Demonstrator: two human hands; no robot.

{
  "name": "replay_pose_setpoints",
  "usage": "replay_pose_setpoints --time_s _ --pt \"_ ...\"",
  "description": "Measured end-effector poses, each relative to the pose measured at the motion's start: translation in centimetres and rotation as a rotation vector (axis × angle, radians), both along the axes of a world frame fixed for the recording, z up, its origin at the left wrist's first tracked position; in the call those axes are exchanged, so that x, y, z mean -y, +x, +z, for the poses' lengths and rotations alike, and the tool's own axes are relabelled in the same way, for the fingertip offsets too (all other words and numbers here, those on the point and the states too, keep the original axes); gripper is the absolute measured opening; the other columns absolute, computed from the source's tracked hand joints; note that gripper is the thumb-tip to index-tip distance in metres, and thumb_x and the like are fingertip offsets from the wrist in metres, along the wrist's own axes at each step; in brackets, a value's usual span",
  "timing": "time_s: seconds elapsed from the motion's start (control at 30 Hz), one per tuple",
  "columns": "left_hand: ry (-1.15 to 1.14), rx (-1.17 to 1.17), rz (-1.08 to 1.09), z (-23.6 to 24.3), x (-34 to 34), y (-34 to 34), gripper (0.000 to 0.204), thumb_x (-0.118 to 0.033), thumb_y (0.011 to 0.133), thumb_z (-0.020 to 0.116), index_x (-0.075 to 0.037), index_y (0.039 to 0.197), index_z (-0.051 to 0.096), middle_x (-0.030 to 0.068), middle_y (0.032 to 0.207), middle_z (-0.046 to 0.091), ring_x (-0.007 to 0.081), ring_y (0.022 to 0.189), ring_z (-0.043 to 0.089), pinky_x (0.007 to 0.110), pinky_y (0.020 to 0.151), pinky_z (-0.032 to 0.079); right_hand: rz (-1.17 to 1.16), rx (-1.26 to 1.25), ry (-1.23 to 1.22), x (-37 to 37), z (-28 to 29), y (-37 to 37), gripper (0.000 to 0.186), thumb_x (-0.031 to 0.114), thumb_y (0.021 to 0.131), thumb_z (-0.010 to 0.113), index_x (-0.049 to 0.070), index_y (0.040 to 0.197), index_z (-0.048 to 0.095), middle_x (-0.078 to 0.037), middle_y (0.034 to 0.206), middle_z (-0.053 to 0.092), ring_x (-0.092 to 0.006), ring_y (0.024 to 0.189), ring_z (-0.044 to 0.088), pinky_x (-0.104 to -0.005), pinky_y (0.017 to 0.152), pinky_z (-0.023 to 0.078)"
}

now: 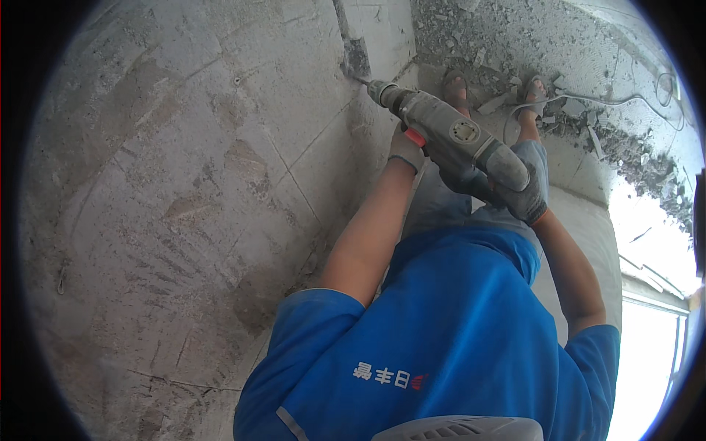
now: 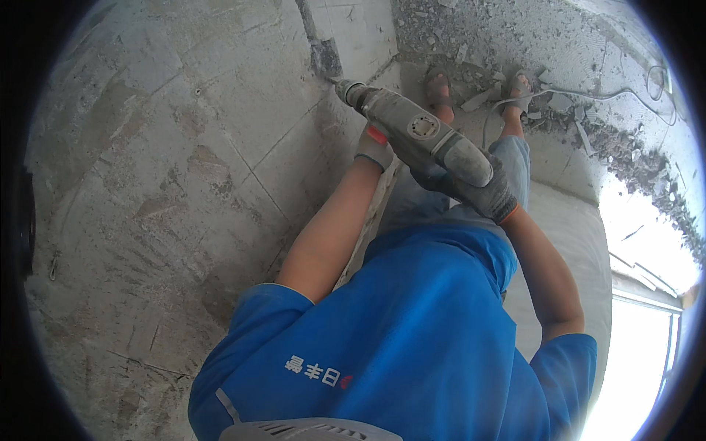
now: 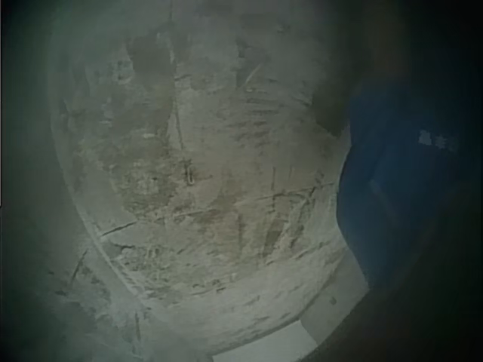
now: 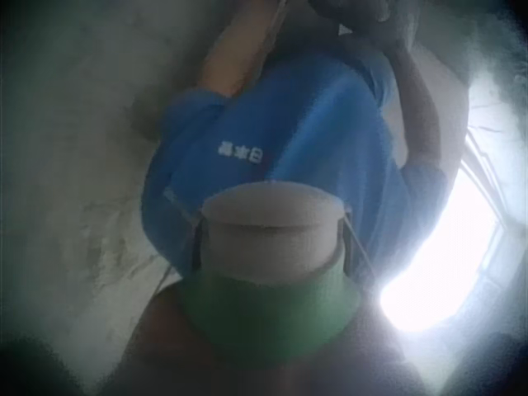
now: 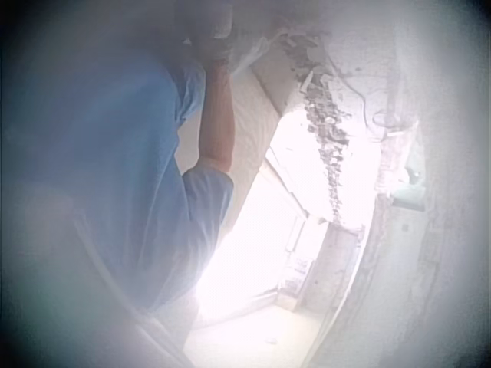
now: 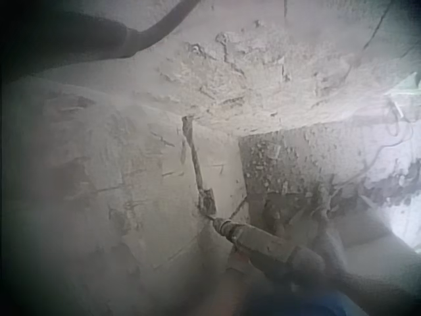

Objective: Use a rotary hammer to break into a concrete wall or floor section.

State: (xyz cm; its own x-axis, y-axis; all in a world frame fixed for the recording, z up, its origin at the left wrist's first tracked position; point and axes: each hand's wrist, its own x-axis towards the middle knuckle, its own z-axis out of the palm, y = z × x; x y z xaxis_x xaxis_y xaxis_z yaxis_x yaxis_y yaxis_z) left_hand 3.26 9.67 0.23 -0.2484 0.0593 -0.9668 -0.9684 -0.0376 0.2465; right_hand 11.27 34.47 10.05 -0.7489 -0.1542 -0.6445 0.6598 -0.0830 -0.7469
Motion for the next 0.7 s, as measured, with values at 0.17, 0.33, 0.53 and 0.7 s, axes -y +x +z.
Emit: replay_pose_setpoints --time_s 0.17,0.33,0.53,0.7 --pt "-0.162 -0.575 -0.987 -4.5 2.7 2.3 0.051 -0.032 0.099 0.031 -0.012 0.145 0.018 0.0068 0.146 0.028 0.0193 0.134 0.029 0.031 0.109 0.028 -0.015 -0.062 -0.015 -0.5 1.0 -2.3 0.019 0.013 0.074 0.068 0.006 0.091 0.063 -0.007 0.082 0.066 -0.0188 0.076 0.064 -0.0316 0.066 0.05" --pt "-0.113 -0.579 -0.886 -6.1 3.9 1.8 0.045 -0.031 0.099 0.032 -0.012 0.139 0.028 0.0073 0.141 0.034 0.0193 0.13 0.032 0.032 0.109 0.026 0.091 -0.081 0.033 1.0 0.7 -1.1 0.04 0.01 0.076 0.066 0.005 0.114 0.056 -0.009 0.098 0.066 -0.0198 0.09 0.065 -0.0311 0.079 0.051" --pt "-0.309 -0.74 -1.256 -6.9 7.9 3.4 0.04 -0.03 0.098 0.037 -0.013 0.134 0.033 0.0071 0.135 0.038 0.0193 0.127 0.035 0.032 0.109 0.026 0.052 -0.154 0.093 4.4 2.4 -0.4 0.04 0.011 0.073 0.064 0.006 0.112 0.058 -0.014 0.095 0.066 -0.0284 0.088 0.065 -0.0337 0.077 0.051" --pt "0.134 -0.54 -0.675 -5.5 8.3 3.2 0.046 -0.032 0.097 0.039 -0.012 0.138 0.03 0.0056 0.14 0.036 0.0181 0.129 0.033 0.03 0.109 0.025 -0.036 -0.234 0.098 6.8 3.5 1.6 0.038 0.016 0.074 0.063 0.007 0.11 0.058 -0.015 0.096 0.064 -0.03 0.089 0.064 -0.0364 0.079 0.05"
